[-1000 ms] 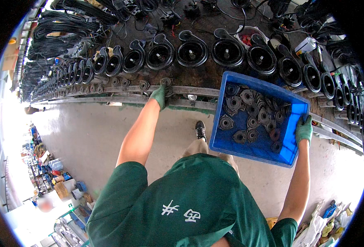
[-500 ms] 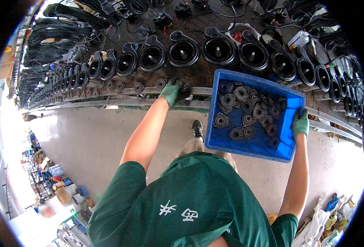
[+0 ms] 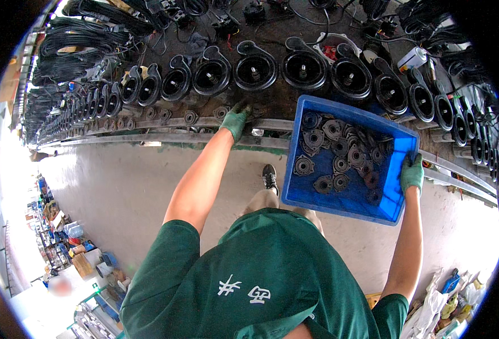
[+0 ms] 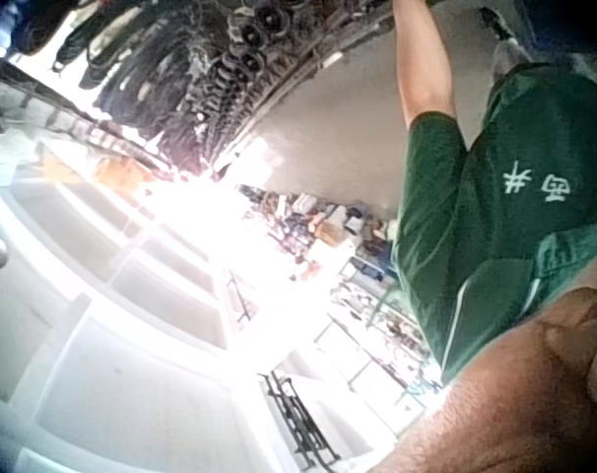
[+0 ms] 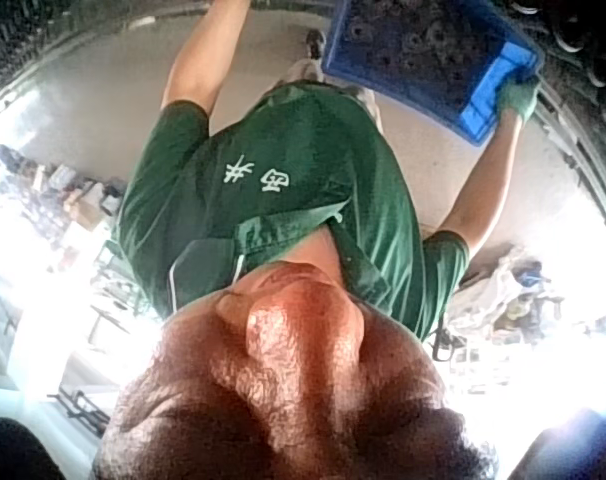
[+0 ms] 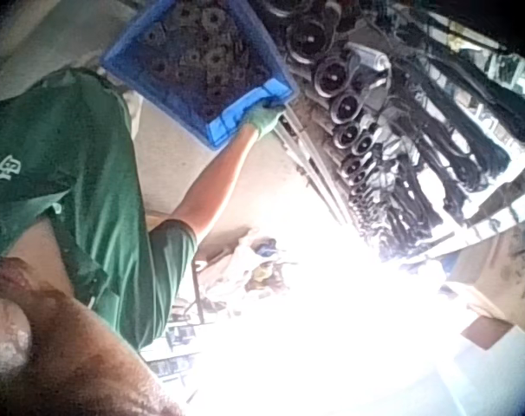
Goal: The person repeatedly picks small metal parts from a blue bin and places them onto a long metal rack. The person handles the parts one at a time, moving along the rack to distribute them.
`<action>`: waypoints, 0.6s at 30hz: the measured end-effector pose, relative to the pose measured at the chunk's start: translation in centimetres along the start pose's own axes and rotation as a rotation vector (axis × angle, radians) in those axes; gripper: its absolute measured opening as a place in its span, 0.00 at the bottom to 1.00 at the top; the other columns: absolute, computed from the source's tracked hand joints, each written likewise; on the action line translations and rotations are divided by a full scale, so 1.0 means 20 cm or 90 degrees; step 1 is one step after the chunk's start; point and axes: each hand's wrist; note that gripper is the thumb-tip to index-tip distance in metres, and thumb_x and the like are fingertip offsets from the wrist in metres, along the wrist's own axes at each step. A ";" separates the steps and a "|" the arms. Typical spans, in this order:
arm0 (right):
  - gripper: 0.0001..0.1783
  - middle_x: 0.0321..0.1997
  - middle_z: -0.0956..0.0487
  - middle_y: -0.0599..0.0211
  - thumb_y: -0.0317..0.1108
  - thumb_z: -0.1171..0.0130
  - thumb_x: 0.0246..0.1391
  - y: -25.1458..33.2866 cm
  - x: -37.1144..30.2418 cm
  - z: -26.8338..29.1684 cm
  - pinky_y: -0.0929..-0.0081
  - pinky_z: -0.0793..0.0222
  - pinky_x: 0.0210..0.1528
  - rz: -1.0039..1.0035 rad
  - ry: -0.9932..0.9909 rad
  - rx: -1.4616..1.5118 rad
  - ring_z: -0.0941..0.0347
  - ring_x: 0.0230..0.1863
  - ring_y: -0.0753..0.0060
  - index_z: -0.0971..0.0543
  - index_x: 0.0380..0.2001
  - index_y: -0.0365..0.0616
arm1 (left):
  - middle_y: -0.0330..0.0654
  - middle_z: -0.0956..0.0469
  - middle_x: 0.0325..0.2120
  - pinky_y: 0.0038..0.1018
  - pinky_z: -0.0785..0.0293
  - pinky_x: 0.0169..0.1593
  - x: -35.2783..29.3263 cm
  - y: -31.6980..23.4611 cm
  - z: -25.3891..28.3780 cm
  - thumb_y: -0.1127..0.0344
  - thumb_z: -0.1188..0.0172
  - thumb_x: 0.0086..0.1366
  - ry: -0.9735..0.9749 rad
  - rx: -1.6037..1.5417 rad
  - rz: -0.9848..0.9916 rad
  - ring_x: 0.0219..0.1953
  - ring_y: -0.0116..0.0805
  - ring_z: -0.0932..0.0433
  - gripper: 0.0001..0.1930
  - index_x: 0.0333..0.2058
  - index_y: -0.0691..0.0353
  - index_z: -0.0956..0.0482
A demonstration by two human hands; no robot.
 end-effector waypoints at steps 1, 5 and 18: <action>0.36 0.50 0.21 0.39 0.56 0.54 0.64 0.08 0.01 0.02 0.51 0.27 0.47 -0.003 0.026 0.009 0.22 0.46 0.37 0.37 0.66 0.42 | 0.41 0.23 0.54 0.28 0.28 0.56 0.03 0.06 0.10 0.70 0.42 0.68 -0.001 0.049 -0.024 0.52 0.32 0.25 0.24 0.62 0.60 0.31; 0.35 0.49 0.21 0.39 0.55 0.55 0.65 0.24 0.00 0.12 0.52 0.27 0.44 -0.081 0.101 0.021 0.20 0.43 0.40 0.36 0.65 0.41 | 0.42 0.22 0.54 0.29 0.28 0.57 0.03 0.19 0.29 0.72 0.42 0.65 -0.002 0.166 -0.064 0.52 0.34 0.24 0.27 0.64 0.59 0.34; 0.30 0.30 0.19 0.44 0.54 0.54 0.66 0.23 -0.02 0.13 0.58 0.29 0.25 -0.099 0.110 0.080 0.22 0.20 0.53 0.32 0.58 0.41 | 0.48 0.23 0.54 0.31 0.30 0.60 -0.10 -0.02 -0.34 0.73 0.49 0.67 0.183 0.430 -0.214 0.55 0.38 0.24 0.22 0.60 0.64 0.32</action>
Point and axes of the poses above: each hand's wrist, its own x-axis towards the middle knuckle, its own z-axis out of the back of the hand, y = z × x
